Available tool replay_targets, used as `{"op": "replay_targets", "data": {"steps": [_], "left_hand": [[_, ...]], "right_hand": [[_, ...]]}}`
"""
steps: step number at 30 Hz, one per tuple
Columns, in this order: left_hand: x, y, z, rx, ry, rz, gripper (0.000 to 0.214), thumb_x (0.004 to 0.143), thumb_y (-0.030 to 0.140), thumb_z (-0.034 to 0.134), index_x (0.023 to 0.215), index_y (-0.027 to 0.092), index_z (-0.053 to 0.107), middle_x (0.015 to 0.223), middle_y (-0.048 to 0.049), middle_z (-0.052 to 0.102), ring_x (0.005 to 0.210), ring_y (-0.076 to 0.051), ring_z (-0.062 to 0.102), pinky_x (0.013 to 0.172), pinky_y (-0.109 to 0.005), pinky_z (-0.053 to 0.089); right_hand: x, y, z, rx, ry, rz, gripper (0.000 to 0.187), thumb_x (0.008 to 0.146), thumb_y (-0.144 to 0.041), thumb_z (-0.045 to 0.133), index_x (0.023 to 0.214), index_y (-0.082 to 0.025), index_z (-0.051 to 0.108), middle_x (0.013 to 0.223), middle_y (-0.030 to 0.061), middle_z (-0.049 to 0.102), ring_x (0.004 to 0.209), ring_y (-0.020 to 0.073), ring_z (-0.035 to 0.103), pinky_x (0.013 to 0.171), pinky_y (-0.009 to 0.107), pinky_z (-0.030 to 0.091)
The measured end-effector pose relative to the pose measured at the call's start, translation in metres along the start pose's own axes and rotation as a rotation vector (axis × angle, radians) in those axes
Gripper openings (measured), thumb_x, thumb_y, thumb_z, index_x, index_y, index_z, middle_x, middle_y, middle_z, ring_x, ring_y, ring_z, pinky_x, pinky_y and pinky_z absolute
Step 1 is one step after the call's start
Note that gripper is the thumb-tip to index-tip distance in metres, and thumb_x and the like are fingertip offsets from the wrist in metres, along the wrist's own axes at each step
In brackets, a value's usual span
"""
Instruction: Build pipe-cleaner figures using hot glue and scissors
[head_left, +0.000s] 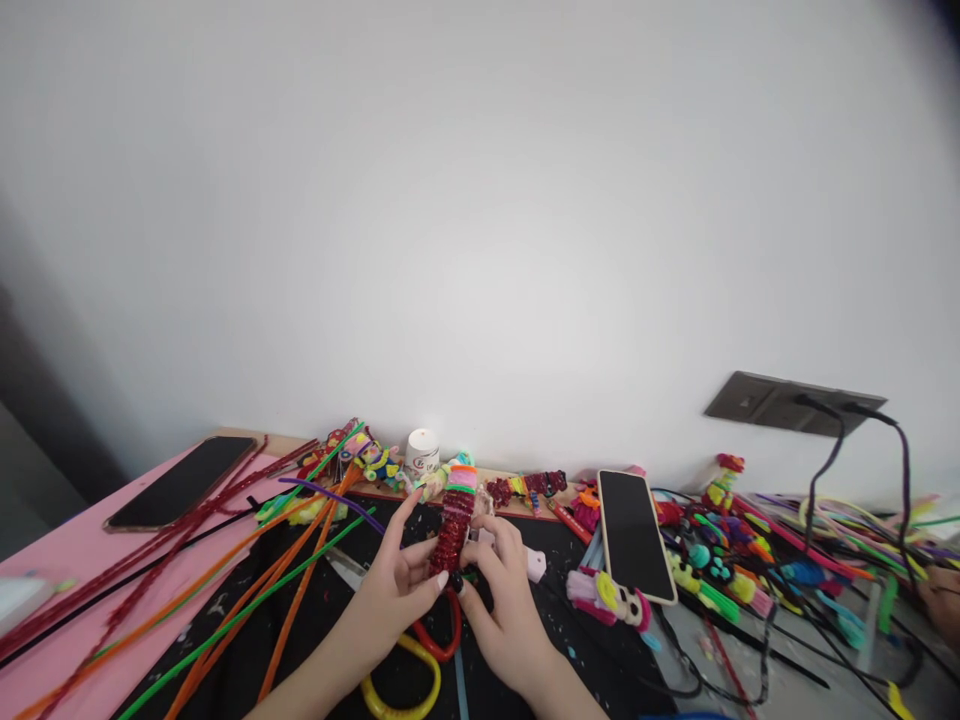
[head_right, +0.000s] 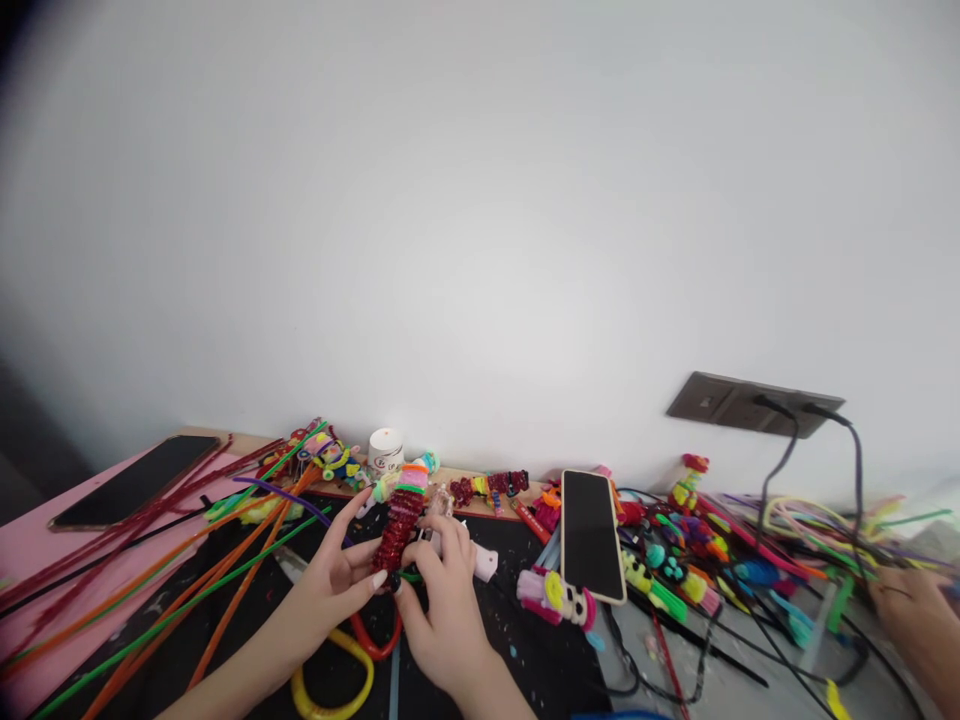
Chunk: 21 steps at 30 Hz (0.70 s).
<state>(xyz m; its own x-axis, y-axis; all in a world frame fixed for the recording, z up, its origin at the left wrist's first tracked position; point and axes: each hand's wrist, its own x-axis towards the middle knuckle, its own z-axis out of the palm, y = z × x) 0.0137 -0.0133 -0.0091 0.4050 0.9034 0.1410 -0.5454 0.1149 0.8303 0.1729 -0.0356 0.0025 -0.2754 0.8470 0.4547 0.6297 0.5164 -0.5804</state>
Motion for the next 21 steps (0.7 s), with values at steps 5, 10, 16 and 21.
{"op": "replay_targets", "data": {"steps": [5, 10, 16, 21], "left_hand": [[0.0, 0.006, 0.002, 0.012, 0.012, -0.044, 0.109, 0.072, 0.028, 0.07, 0.139, 0.027, -0.015, 0.102, -0.0124, 0.066, 0.091, -0.023, 0.062, 0.082, -0.039, 0.043], [-0.004, 0.016, 0.009, -0.033, 0.068, -0.106, 0.104, 0.071, 0.026, 0.07, 0.14, 0.029, -0.007, 0.09, -0.0072, 0.067, 0.072, -0.017, 0.061, 0.07, -0.032, 0.044], [-0.008, 0.024, 0.012, -0.158, 0.012, -0.215, 0.097, 0.07, 0.021, 0.068, 0.14, 0.034, 0.002, 0.094, -0.0061, 0.065, 0.064, -0.012, 0.058, 0.066, -0.029, 0.043], [-0.01, 0.025, 0.01, -0.193, -0.117, -0.266, 0.095, 0.069, 0.023, 0.068, 0.14, 0.034, 0.005, 0.086, -0.0041, 0.064, 0.061, -0.012, 0.057, 0.062, -0.028, 0.041]], "right_hand": [[0.0, 0.002, 0.0, 0.046, 0.083, -0.018, 0.009, 0.082, -0.019, 0.046, 0.089, -0.021, 0.051, 0.117, 0.0076, 0.045, 0.112, 0.0258, 0.04, 0.094, 0.044, 0.034], [0.0, 0.008, 0.001, 0.107, 0.274, 0.049, 0.006, 0.085, -0.023, 0.044, 0.09, -0.021, 0.047, 0.104, 0.0088, 0.049, 0.102, 0.0251, 0.047, 0.083, 0.041, 0.042], [-0.002, 0.011, 0.004, 0.199, 0.344, 0.096, 0.022, 0.086, -0.028, 0.045, 0.107, -0.021, 0.044, 0.102, 0.0083, 0.051, 0.095, 0.0228, 0.051, 0.079, 0.036, 0.045], [-0.004, 0.013, 0.004, 0.21, 0.251, 0.068, 0.026, 0.087, -0.037, 0.043, 0.106, -0.02, 0.049, 0.099, 0.0081, 0.053, 0.092, 0.0239, 0.053, 0.078, 0.038, 0.046]]}}
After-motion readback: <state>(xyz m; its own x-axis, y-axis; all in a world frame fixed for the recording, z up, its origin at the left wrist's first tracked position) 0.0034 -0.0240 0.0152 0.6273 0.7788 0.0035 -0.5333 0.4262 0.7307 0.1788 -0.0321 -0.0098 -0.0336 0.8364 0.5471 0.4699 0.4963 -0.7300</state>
